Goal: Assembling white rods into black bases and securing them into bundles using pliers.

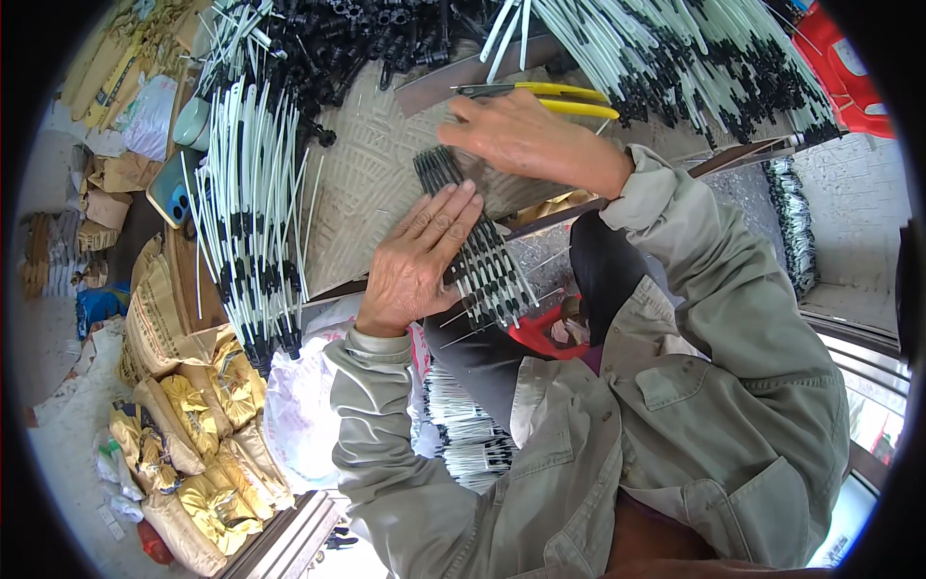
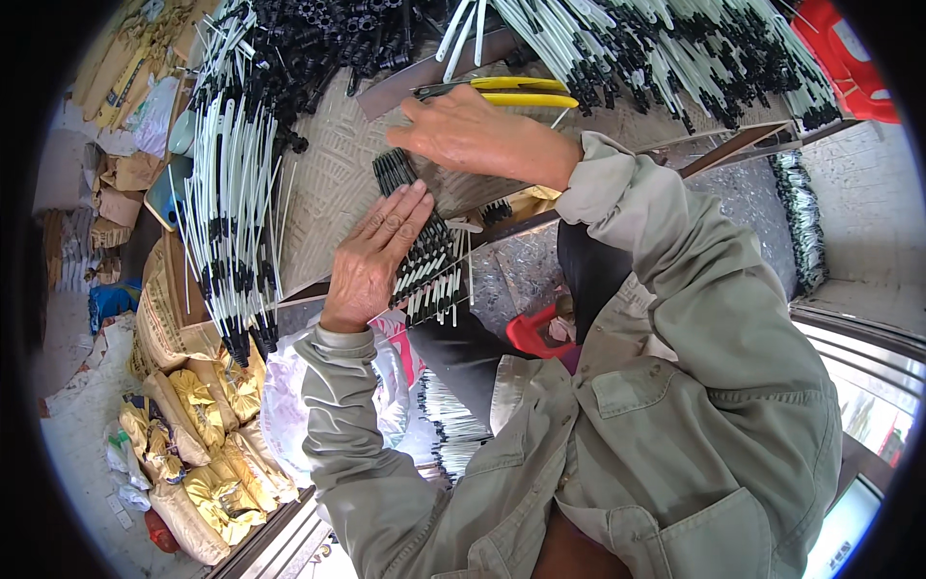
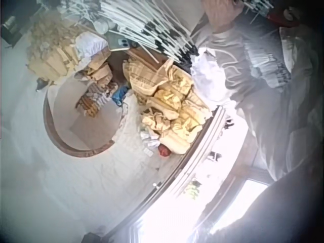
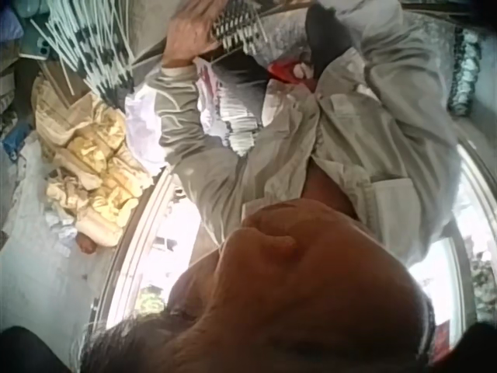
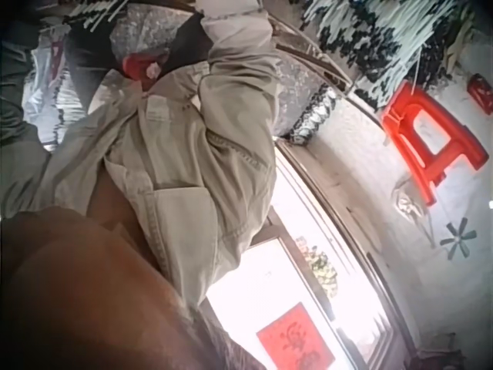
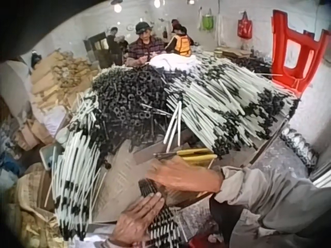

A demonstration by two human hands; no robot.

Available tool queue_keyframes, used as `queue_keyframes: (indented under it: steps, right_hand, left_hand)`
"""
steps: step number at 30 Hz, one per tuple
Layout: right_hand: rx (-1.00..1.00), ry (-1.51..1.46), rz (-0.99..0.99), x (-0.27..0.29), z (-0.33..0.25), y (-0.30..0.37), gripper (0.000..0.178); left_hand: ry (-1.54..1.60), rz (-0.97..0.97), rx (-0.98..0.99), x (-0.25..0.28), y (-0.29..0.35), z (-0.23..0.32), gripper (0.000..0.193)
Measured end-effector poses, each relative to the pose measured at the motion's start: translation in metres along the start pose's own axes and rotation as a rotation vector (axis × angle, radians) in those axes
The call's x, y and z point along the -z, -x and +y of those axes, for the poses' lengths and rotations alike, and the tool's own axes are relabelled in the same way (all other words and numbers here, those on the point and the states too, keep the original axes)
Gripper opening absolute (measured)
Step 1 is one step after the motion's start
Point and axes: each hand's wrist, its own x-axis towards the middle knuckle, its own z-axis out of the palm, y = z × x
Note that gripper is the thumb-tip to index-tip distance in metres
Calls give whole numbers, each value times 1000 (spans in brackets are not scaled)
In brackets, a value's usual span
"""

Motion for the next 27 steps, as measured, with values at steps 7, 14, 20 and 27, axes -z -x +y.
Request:
queue_keyframes:
  steps: [7, 14, 20, 27]
  right_hand:
    - [122, -168, 320, -12, 1, -4, 9]
    - [361, -368, 330, 111, -84, 60, 34]
    - [299, 88, 119, 67, -92, 53, 29]
    - [305, -119, 307, 66, -88, 47, 20]
  left_hand:
    - [33, 8, 18, 4, -7, 9, 69]
    - [20, 102, 42, -2, 0, 10, 65]
    - [71, 216, 101, -16, -3, 19, 63]
    - [109, 290, 121, -28, 2, 18, 57]
